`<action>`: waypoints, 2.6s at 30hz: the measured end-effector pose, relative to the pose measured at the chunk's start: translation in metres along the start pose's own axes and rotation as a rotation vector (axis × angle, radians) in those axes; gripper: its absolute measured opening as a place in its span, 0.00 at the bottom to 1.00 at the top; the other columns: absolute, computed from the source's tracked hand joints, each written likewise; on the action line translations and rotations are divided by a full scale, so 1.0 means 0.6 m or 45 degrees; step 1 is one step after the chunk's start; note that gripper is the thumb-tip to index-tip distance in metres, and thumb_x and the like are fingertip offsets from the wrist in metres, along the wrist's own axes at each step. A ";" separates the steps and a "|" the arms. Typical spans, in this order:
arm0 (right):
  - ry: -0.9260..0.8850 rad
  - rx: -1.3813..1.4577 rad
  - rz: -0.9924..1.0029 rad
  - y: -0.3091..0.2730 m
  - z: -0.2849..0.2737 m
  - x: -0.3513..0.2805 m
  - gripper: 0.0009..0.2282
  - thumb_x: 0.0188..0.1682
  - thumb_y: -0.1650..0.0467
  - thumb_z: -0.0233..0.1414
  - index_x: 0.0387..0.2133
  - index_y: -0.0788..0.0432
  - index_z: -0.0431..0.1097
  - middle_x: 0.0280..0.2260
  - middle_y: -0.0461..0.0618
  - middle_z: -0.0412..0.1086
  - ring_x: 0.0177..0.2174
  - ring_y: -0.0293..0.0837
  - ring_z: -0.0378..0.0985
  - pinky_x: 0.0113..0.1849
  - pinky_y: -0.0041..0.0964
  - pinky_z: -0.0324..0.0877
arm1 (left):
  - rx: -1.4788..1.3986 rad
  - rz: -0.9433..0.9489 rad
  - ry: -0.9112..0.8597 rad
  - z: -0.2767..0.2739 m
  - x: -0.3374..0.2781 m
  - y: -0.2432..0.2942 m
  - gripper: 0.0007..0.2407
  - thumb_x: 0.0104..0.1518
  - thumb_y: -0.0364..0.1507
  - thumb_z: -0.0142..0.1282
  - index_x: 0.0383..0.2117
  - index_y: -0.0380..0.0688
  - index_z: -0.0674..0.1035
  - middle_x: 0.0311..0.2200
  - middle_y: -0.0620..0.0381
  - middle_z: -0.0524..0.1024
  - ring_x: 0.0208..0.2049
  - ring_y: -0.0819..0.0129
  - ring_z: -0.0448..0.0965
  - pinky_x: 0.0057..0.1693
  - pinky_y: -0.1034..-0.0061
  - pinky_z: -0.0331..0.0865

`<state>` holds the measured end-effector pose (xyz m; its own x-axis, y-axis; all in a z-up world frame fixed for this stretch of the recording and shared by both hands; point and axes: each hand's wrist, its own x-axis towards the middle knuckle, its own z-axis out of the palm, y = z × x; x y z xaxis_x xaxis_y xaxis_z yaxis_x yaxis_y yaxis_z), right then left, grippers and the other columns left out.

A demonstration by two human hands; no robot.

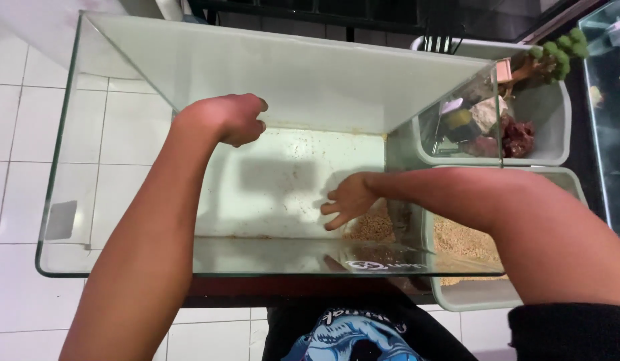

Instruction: Removing the remaining sand from the bottom of an aquarium using a small cup and hands to transfer it into a plastic bin.

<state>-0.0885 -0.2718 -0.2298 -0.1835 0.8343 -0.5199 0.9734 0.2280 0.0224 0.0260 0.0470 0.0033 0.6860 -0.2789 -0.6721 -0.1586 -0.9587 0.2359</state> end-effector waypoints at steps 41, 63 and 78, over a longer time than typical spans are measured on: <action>-0.823 0.210 -0.032 -0.084 -0.126 -0.140 0.40 0.49 0.74 0.62 0.77 0.55 0.52 0.74 0.60 0.45 0.58 0.73 0.72 0.53 0.53 0.73 | -0.002 0.362 0.133 0.033 0.015 0.063 0.16 0.65 0.29 0.53 0.57 0.39 0.81 0.47 0.41 0.83 0.49 0.46 0.85 0.54 0.46 0.81; -0.844 2.052 0.755 0.010 0.044 -0.104 0.44 0.46 0.79 0.53 0.79 0.36 0.51 0.77 0.78 0.32 0.61 0.89 0.65 0.44 0.67 0.85 | 0.014 0.289 0.070 0.049 0.042 0.043 0.19 0.63 0.27 0.50 0.60 0.39 0.80 0.52 0.37 0.83 0.56 0.37 0.83 0.57 0.38 0.78; 0.325 2.319 1.069 0.113 -0.246 -0.210 0.31 0.47 0.84 0.38 0.68 0.61 0.58 0.50 0.77 0.74 0.29 0.70 0.87 0.33 0.60 0.87 | -0.224 0.408 -0.334 0.019 -0.053 0.114 0.23 0.69 0.42 0.47 0.54 0.32 0.82 0.39 0.43 0.83 0.34 0.59 0.88 0.44 0.68 0.81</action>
<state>-0.0197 -0.2873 -0.0370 0.4468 0.5187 -0.7289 -0.2417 -0.7145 -0.6566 -0.0151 -0.0105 0.0330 0.4149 -0.5863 -0.6958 -0.1945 -0.8042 0.5616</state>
